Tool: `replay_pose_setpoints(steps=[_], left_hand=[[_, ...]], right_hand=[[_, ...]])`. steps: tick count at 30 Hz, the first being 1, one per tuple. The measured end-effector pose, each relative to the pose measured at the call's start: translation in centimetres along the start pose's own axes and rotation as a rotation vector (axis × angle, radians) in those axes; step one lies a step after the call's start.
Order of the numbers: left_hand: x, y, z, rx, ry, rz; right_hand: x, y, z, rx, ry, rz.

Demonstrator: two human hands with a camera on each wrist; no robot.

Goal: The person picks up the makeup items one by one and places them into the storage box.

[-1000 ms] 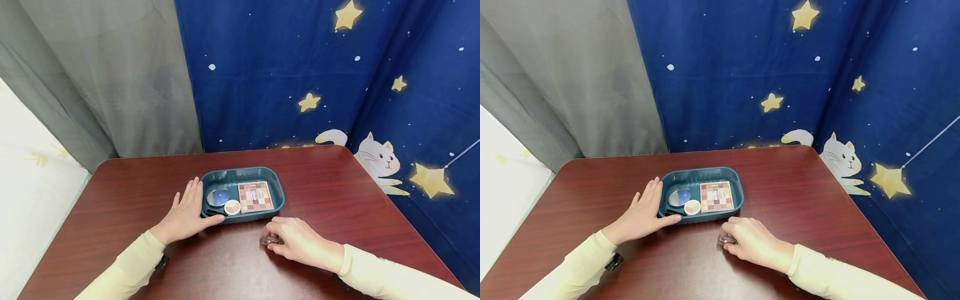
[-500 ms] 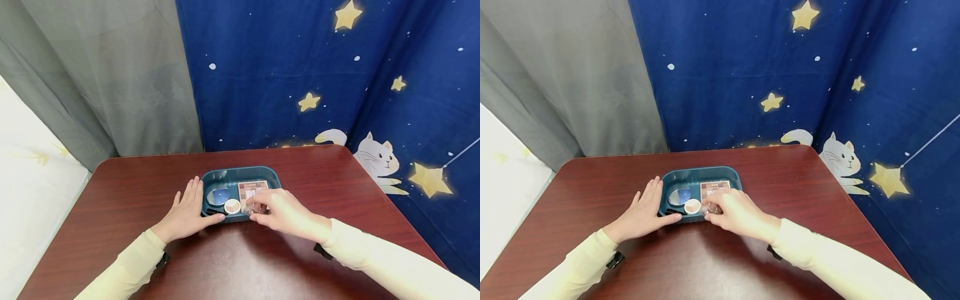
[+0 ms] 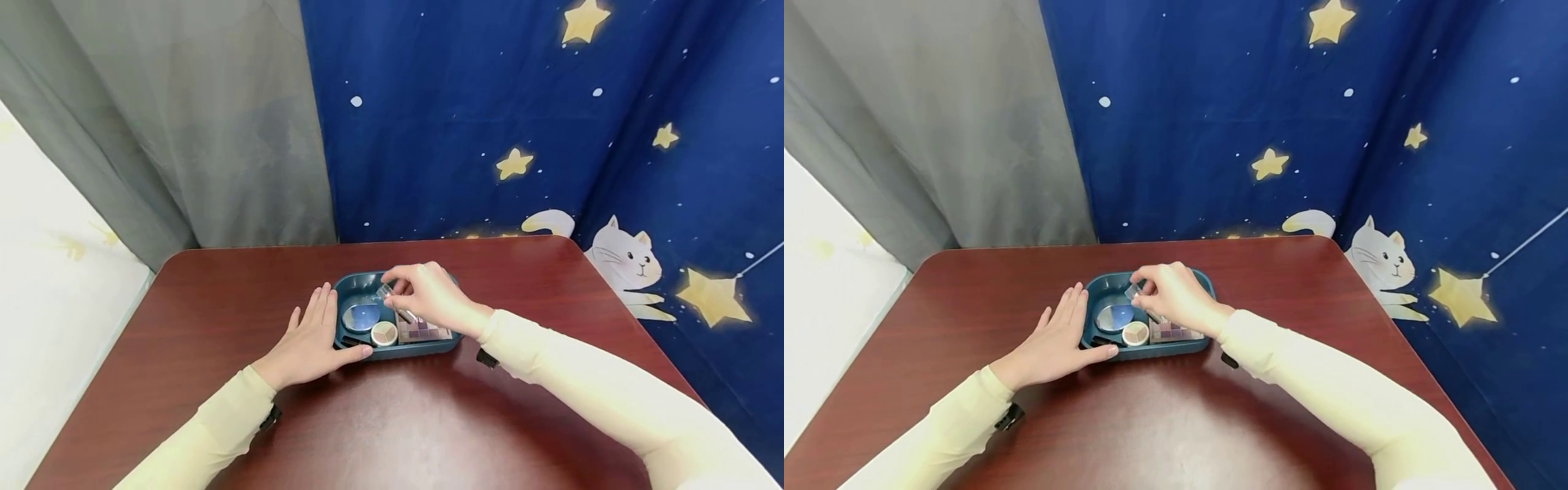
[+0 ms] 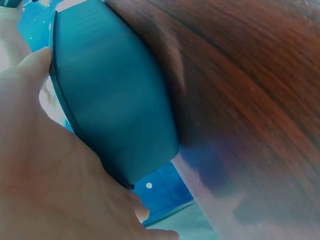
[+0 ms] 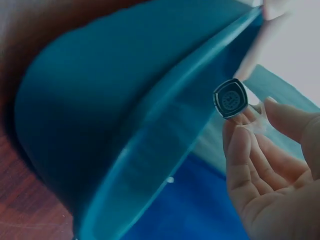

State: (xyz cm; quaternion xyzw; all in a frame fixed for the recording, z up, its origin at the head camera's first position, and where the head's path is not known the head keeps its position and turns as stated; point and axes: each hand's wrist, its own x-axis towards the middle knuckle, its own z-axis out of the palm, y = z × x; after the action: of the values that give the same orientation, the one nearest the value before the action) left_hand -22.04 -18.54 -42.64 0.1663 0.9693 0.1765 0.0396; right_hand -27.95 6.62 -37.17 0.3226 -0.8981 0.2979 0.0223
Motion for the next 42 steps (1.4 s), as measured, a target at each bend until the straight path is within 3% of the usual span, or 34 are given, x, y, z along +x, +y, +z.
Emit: replay_pose_setpoints(steps=[6,12,26,34,42], left_hand=[[0.2,-0.1,-0.1,0.003,-0.006,-0.002],[0.2,-0.2,-0.1,0.0,-0.01,-0.005],[0.4,0.1,-0.5,0.002,-0.038,-0.014],[0.3,0.2,-0.3,-0.023,-0.037,-0.014],[0.1,0.3,-0.4,-0.02,-0.032,-0.012]], right_hand=[[2.3,1.4,1.6,0.011,0.022,0.023],[3.4,2.1,3.3,-0.097,0.046,0.025],[4.3,2.7,4.9,-0.242,-0.004,0.086],[4.2,2.8,5.3,-0.238,-0.058,0.137],[3.8,2.8,5.5,-0.229,-0.065,0.099]])
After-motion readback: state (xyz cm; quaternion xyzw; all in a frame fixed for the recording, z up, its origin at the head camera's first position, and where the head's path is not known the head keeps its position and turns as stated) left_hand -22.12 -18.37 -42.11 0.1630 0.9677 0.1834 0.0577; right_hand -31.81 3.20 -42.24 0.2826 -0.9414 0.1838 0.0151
